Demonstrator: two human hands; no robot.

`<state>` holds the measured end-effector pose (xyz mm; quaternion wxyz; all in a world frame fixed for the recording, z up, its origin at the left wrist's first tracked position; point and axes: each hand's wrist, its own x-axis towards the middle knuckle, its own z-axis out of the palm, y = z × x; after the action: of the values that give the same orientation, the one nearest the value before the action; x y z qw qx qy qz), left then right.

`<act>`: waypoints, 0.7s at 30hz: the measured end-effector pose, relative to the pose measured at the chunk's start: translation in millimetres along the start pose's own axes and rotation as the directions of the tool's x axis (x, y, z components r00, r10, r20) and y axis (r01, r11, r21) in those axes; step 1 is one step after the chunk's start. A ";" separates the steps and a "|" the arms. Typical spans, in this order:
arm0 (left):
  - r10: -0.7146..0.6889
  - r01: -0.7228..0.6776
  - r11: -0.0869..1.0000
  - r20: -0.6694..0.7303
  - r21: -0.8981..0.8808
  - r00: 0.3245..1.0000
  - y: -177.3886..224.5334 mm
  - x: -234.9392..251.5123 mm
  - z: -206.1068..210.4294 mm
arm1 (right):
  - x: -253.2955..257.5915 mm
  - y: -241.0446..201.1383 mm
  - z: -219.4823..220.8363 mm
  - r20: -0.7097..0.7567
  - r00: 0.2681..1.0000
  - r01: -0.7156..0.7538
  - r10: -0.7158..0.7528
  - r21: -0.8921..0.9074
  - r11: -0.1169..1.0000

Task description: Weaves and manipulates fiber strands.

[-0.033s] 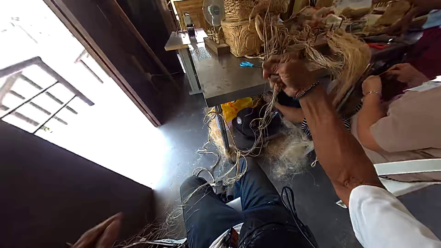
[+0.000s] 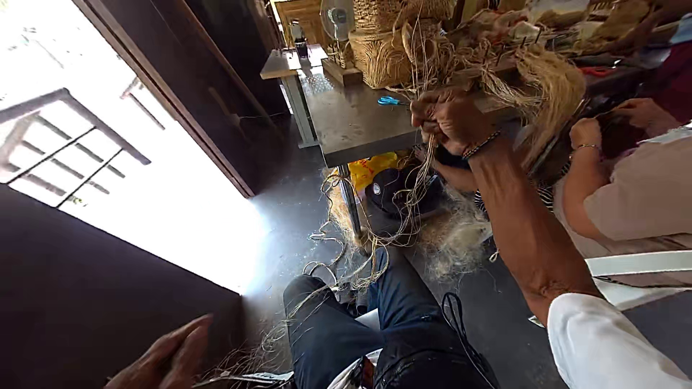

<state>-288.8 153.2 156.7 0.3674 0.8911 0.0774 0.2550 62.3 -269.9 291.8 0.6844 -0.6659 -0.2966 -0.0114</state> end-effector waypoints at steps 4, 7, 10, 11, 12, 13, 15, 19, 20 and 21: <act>0.147 -0.135 0.958 0.029 -0.252 0.989 80.0 50.1 78.6 | -15.8 13.4 19.3 0.139 0.989 -0.065 0.046 0.137 0.988; 0.143 -0.055 0.879 0.152 -0.474 0.978 114.1 77.4 131.6 | -29.8 29.2 35.2 0.245 0.966 -0.124 0.082 0.159 0.979; 0.093 0.086 0.778 0.249 -0.623 0.964 138.1 93.9 174.9 | -44.9 45.1 52.6 0.321 0.941 -0.169 0.108 0.170 0.971; 0.082 0.112 0.759 0.265 -0.642 0.961 144.0 97.6 185.8 | -49.2 50.7 58.6 0.347 0.931 -0.174 0.112 0.153 0.973; 0.074 0.122 0.753 0.268 -0.647 0.961 148.5 100.2 195.0 | -53.2 56.4 65.2 0.360 0.926 -0.165 0.116 0.110 0.980; 0.061 0.132 0.745 0.265 -0.653 0.962 151.7 101.9 202.9 | -56.8 62.4 71.8 0.366 0.923 -0.141 0.115 0.043 0.989; 0.019 0.155 0.729 0.246 -0.667 0.969 153.9 102.8 215.2 | -61.9 75.1 84.2 0.385 0.920 -0.020 0.070 -0.134 0.991; -0.122 0.202 0.743 0.167 -0.638 0.978 148.2 104.2 231.9 | -64.5 85.8 98.8 0.350 0.935 0.121 0.057 -0.466 0.877; -0.129 0.182 0.748 0.129 -0.639 0.983 145.3 106.6 236.2 | -63.2 87.2 101.0 0.333 0.940 0.115 0.076 -0.516 0.849; -0.131 0.160 0.743 0.094 -0.650 0.987 141.8 111.0 241.0 | -61.6 88.6 103.3 0.318 0.943 0.105 0.096 -0.559 0.822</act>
<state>-77.3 -60.8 154.7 0.6763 0.7023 0.0450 0.2177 7.6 -188.4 179.2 0.3944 -0.8309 -0.3922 0.0115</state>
